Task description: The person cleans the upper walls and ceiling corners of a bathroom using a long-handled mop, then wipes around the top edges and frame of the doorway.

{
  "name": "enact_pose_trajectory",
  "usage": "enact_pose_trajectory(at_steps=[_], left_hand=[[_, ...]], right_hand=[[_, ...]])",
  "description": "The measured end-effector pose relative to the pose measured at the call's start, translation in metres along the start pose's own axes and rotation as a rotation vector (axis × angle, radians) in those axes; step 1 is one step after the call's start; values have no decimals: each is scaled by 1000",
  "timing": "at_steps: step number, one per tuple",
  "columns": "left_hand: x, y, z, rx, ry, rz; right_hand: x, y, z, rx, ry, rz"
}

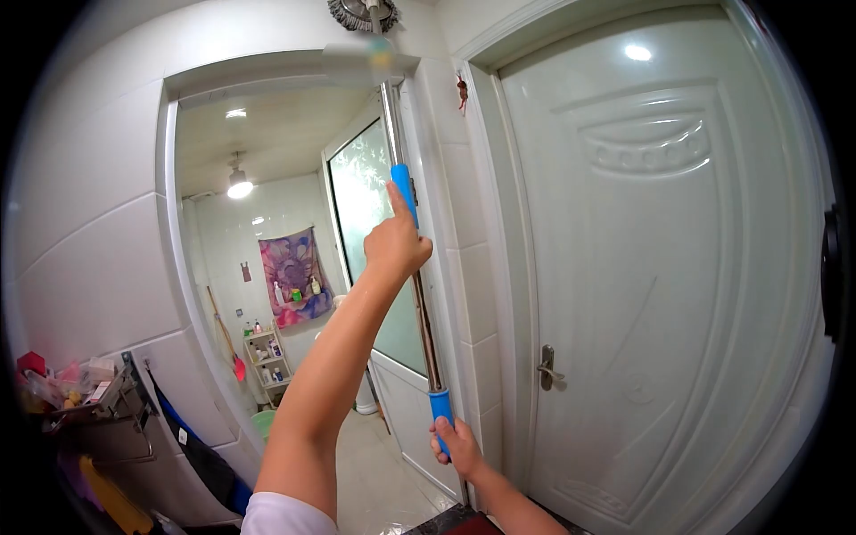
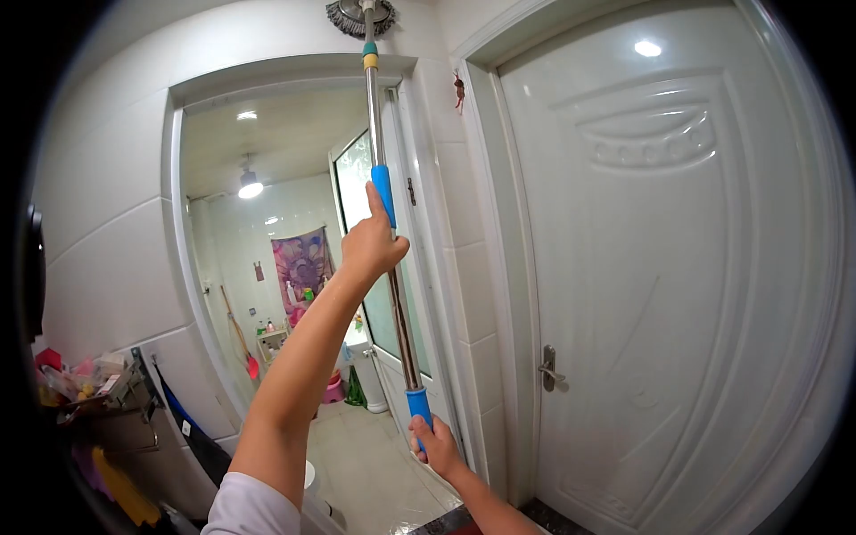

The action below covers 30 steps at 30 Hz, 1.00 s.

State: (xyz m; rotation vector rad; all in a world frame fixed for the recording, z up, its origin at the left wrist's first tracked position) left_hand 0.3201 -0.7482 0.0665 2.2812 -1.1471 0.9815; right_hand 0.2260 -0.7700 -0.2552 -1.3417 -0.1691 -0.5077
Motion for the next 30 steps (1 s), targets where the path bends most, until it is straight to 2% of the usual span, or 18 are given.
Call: enact_pose_trajectory(at_steps=[12,19,22,25,30], left_hand=[[45,-14,49,-72,-29,76],[8,-8,94,-90,-50,146],[-15,-4,110,-165,-136,192],[3,8,107,-131,-96,161],[67,34,80,-57,-3,106]], right_hand=[[59,32,-20,127,43,-44],[28,83,-30,310,8,29],[6,100,-35,302,-32,13],[14,86,-51,251,-8,13],[56,6,-76,279,-94,7]])
Point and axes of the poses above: each hand's wrist, its own x-axis towards the middle knuckle, its own z-axis out of the palm, y = z × x, the point moved 1 cm from there along x, towards the middle knuckle, and after that the axes turned 7 degrees about -y, right-handed, at the moved point
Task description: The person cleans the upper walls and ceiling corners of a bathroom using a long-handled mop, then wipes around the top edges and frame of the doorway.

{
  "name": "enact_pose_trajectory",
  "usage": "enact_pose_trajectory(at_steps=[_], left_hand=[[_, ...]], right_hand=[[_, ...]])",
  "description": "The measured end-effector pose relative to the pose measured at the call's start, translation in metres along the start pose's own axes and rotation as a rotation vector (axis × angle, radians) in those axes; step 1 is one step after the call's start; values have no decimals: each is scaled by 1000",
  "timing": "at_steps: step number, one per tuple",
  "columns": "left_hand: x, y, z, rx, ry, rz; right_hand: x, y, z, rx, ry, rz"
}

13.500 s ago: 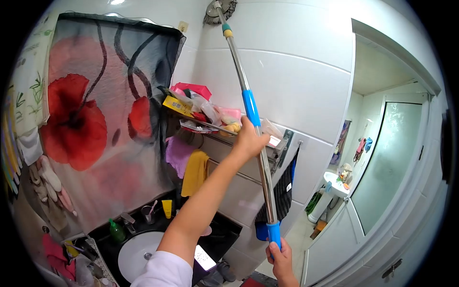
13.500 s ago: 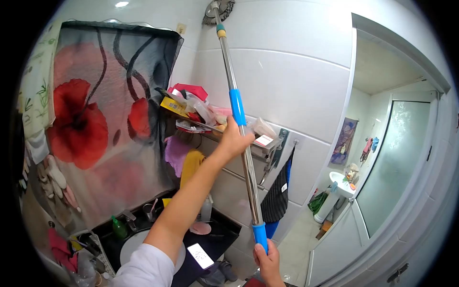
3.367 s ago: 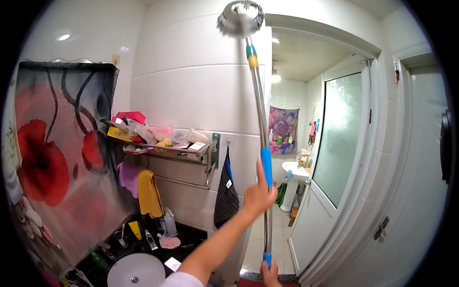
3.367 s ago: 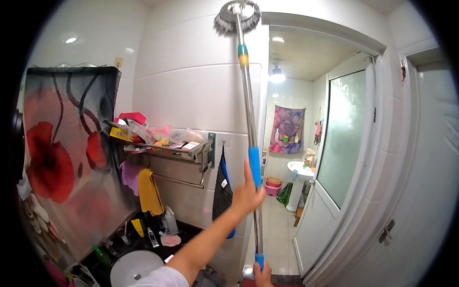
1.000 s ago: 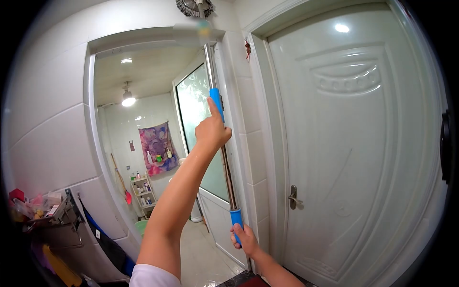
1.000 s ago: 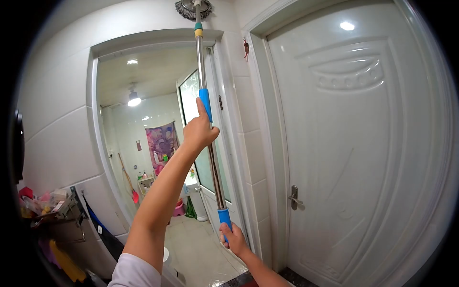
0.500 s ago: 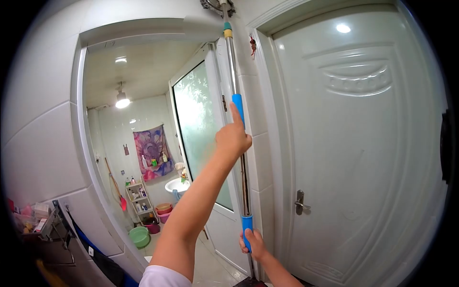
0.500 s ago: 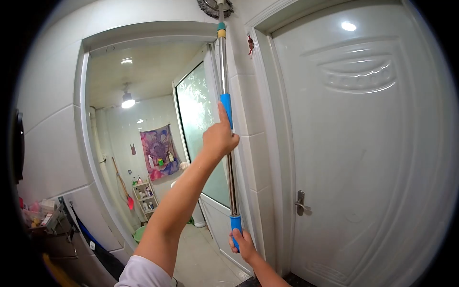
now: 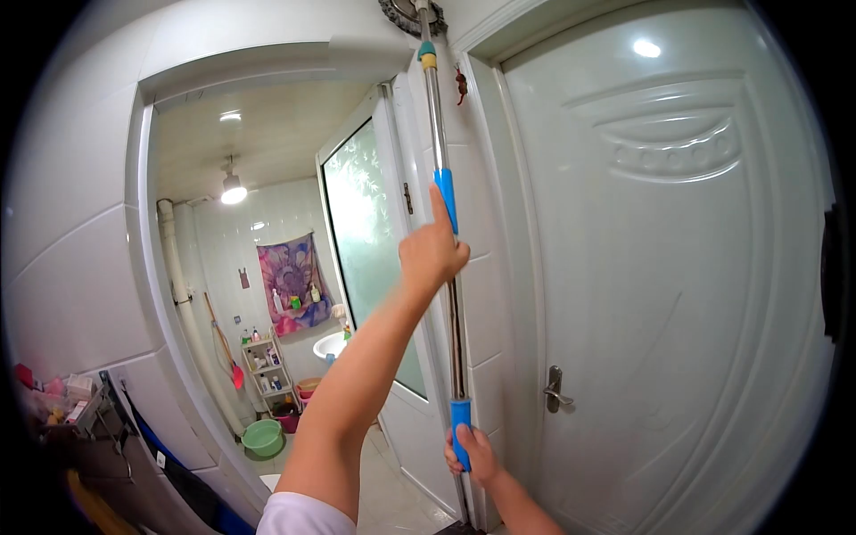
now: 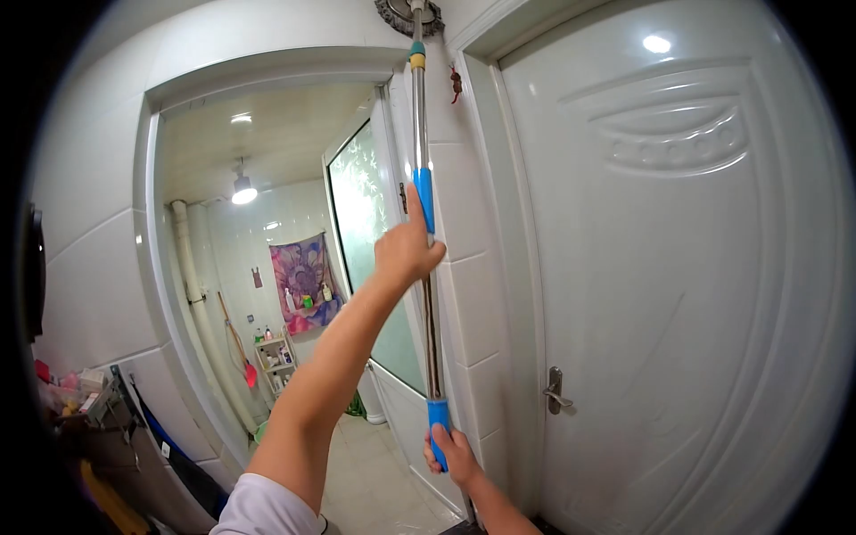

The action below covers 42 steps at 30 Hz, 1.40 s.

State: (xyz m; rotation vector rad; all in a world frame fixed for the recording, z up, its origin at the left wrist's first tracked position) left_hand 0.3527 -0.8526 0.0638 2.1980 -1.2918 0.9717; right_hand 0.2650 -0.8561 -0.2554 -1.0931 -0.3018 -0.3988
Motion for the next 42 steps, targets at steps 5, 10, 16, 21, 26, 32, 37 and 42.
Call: enact_pose_trajectory(at_steps=[5,10,16,21,26,32,37,42], left_hand=[[7,16,3,-17,4,-59],[-74,18,51,-95,-3,-1],[-98,17,56,-145,-96,-58],[-61,8,22,14,-34,-90],[-126,-21,35,9,9,-77],[-177,-23,20,-133,36,-206],[-150,-19,35,-209,144,-214],[-89,-3,37,-189,173,-141]], right_hand=[[-5,-19,-13,13,-34,25],[-72,53,-44,-101,-12,74],[-83,79,-48,-76,-27,67],[-42,39,-18,10,-73,98],[-66,116,-19,-15,-128,118],[-93,141,-31,-174,8,234],[-80,82,-56,-426,146,-6],[-54,43,-84,-472,59,6]])
Point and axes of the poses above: each hand's wrist, its own x-axis towards the middle knuckle, its own z-axis out of the palm, y = z × x, the point moved 1 cm from there along x, towards the middle knuckle, and after that the axes turned 7 degrees about -y, right-handed, at the moved point
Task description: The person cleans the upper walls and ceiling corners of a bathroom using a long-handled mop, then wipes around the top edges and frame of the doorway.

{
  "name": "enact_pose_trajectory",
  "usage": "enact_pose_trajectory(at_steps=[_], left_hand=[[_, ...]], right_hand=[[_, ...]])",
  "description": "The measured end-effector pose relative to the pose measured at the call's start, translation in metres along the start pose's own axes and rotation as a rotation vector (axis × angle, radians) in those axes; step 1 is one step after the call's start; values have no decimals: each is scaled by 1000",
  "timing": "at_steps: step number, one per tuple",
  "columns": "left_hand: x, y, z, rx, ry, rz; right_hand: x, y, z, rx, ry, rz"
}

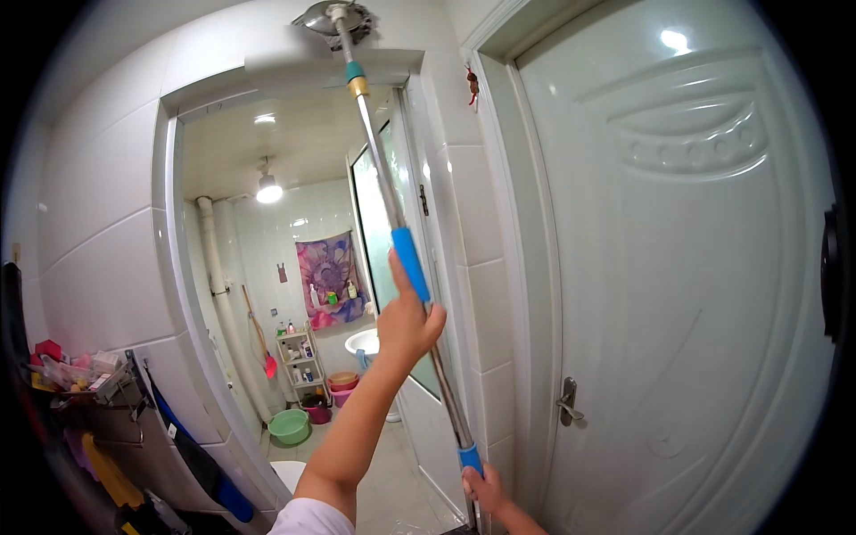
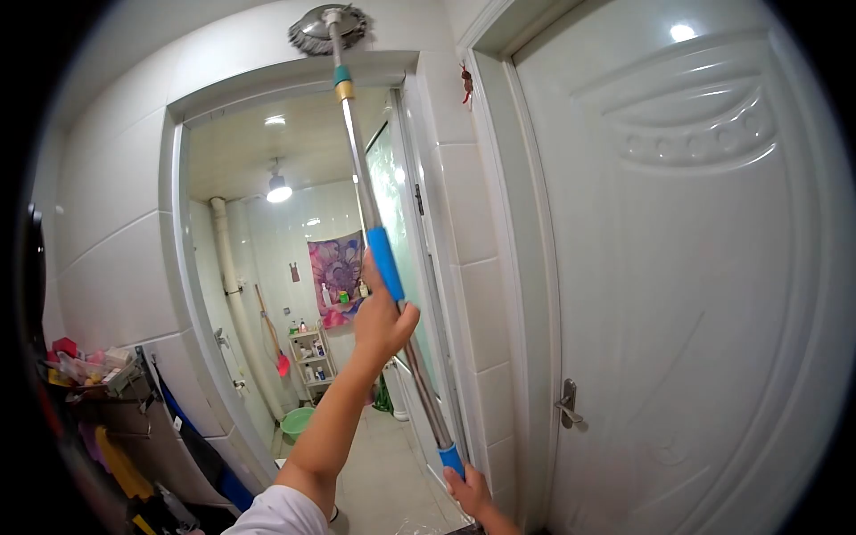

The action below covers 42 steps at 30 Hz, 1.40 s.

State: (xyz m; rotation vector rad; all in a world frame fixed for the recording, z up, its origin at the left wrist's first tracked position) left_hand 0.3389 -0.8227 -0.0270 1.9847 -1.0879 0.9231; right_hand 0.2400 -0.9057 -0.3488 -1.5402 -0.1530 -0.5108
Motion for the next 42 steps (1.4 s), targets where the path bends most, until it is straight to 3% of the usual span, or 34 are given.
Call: enact_pose_trajectory(at_steps=[10,17,24,27,29,31,39,42], left_hand=[[101,42,-7,229,-139,19],[77,17,-47,235,-173,0],[11,-29,-72,53,-28,-101],[-6,-48,-69,5,89,-89],[-6,-53,-68,-25,170,-63],[-1,-50,-69,-6,231,-75],[7,-19,-51,-102,174,-30],[3,-5,-40,-117,41,-12]], right_hand=[[56,-81,5,325,-77,28],[50,-78,50,384,-186,35],[30,-43,58,169,-255,18],[28,-31,48,23,-184,58],[38,-29,35,-164,-99,-35],[40,-37,27,-154,-49,-36],[14,-53,9,-160,112,-65],[-4,-51,13,-135,119,-54]])
Point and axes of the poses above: each hand's wrist, its own x-axis towards the middle knuckle, its own z-axis out of the palm, y = z × x, the point moved 1 cm from there along x, towards the middle knuckle, and after that the axes turned 7 degrees about -y, right-handed, at the moved point
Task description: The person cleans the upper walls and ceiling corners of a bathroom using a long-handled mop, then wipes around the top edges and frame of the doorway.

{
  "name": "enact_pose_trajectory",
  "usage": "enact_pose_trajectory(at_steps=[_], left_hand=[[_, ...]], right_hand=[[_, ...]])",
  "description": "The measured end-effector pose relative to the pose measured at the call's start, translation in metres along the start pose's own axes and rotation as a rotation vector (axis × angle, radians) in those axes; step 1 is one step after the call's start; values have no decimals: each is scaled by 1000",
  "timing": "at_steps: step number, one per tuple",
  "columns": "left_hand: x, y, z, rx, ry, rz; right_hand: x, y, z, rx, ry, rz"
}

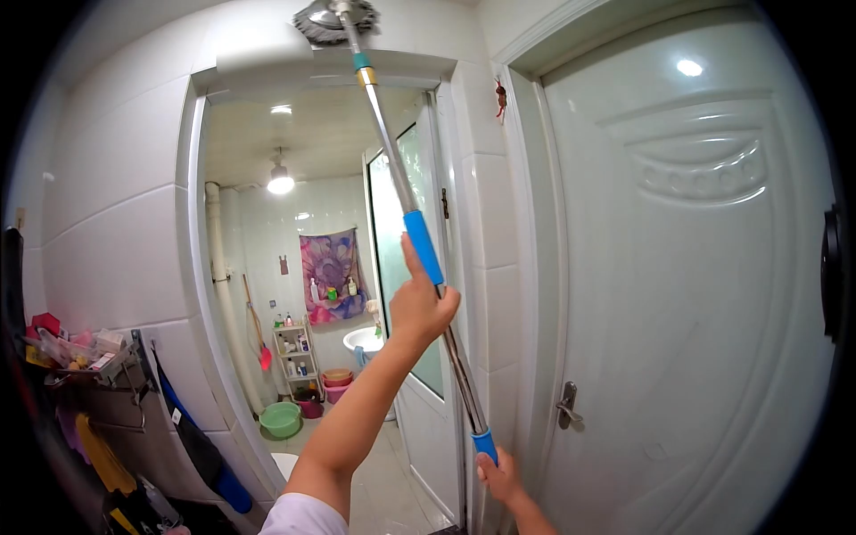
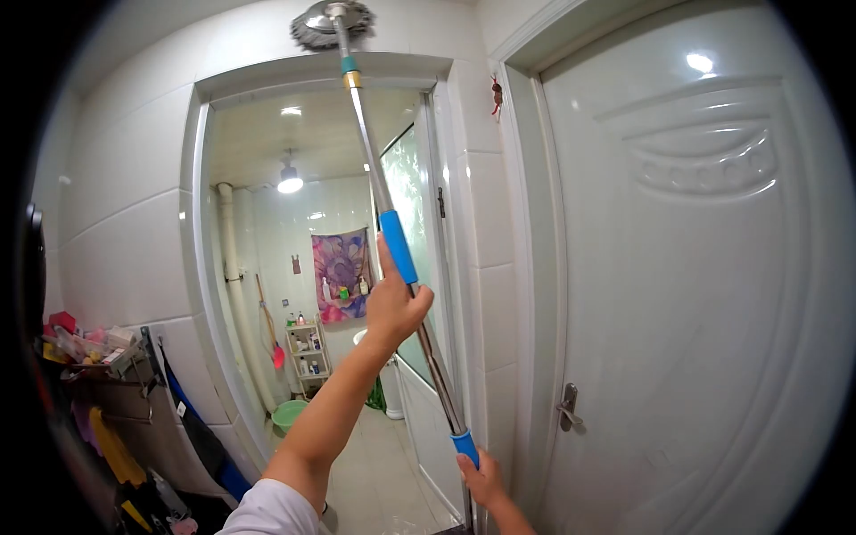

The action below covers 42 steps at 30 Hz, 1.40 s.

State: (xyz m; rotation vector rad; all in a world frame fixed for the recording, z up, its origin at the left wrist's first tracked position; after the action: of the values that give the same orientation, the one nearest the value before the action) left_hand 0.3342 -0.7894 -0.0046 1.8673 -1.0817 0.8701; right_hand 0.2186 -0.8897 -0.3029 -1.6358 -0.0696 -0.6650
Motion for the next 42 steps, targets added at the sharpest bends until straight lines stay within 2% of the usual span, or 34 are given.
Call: enact_pose_trajectory(at_steps=[3,4,5,7,8,10,12,16,17,18,19,20,22,23,25,26,27,29,30,32,33,35,36,38,40,41,42], left_hand=[[-5,12,14,-183,-109,28],[-7,12,24,-542,-66,166],[-3,13,27,-548,-74,168],[14,20,32,-1066,-230,-19],[19,24,34,-1198,-251,19],[32,34,35,-1302,-267,-6],[42,44,32,-1525,-279,-63],[53,35,33,-1860,-353,-96],[53,22,40,-2056,-478,-45],[44,13,52,-2085,-506,-35],[31,3,63,-2112,-530,-22],[14,3,66,-2119,-519,-34],[-24,8,76,-1769,-209,-370],[-43,6,85,-1688,-187,-389],[-81,-3,111,-1555,-81,-517],[-99,-7,124,-1460,-40,-582],[-120,-9,133,-1430,-2,-629],[-164,-18,148,-1384,34,-726],[-185,-26,155,-1372,36,-769],[-228,-49,169,-1308,-27,-878],[-248,-58,169,-1309,-11,-892],[-286,-73,169,-1295,-166,-956],[-292,-85,169,-1300,-155,-980],[-305,-117,173,-1565,-213,-1178],[-306,-165,198,-1747,-126,-1010],[-310,-181,202,-1752,-114,-1042],[-314,-196,207,-1799,-62,-1172]], right_hand=[[-26,-2,3,61,1,43],[-35,2,2,61,9,48],[-44,9,-2,31,7,5],[-65,20,-8,0,21,-26],[-76,24,-11,37,54,-5],[-103,29,-20,72,96,21],[-136,31,-35,-147,79,172],[-214,71,-45,-312,166,102],[-232,69,-48,-226,111,377],[-251,71,-52,-135,54,650],[-272,96,-60,-140,51,667],[-291,129,-69,-317,110,546],[-298,98,-66,-556,207,293],[-293,80,-61,-562,199,309],[-287,51,-55,-689,425,391],[-270,10,-39,-694,468,273],[-263,2,-35,-703,453,284],[-260,-6,-29,-939,426,363],[-264,-6,-33,-846,312,478],[-289,18,-32,-790,268,530],[-311,39,-29,-720,243,578],[-359,70,-30,-585,197,695],[-368,72,-30,-518,177,754],[-383,68,-35,-535,144,798],[-389,61,-41,-577,120,834],[-391,57,-44,-593,107,852],[-393,55,-47,-609,95,868]])
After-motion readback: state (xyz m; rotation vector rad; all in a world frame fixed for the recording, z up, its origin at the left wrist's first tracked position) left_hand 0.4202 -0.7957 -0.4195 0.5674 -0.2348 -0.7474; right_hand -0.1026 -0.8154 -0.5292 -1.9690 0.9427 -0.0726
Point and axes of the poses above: each hand's wrist, its own x-axis towards the middle knuckle, its own z-axis out of the palm, y = z × x, the point moved 1 cm from there along x, towards the middle knuckle, and after that the axes turned 7 degrees about -y, right-handed, at the moved point
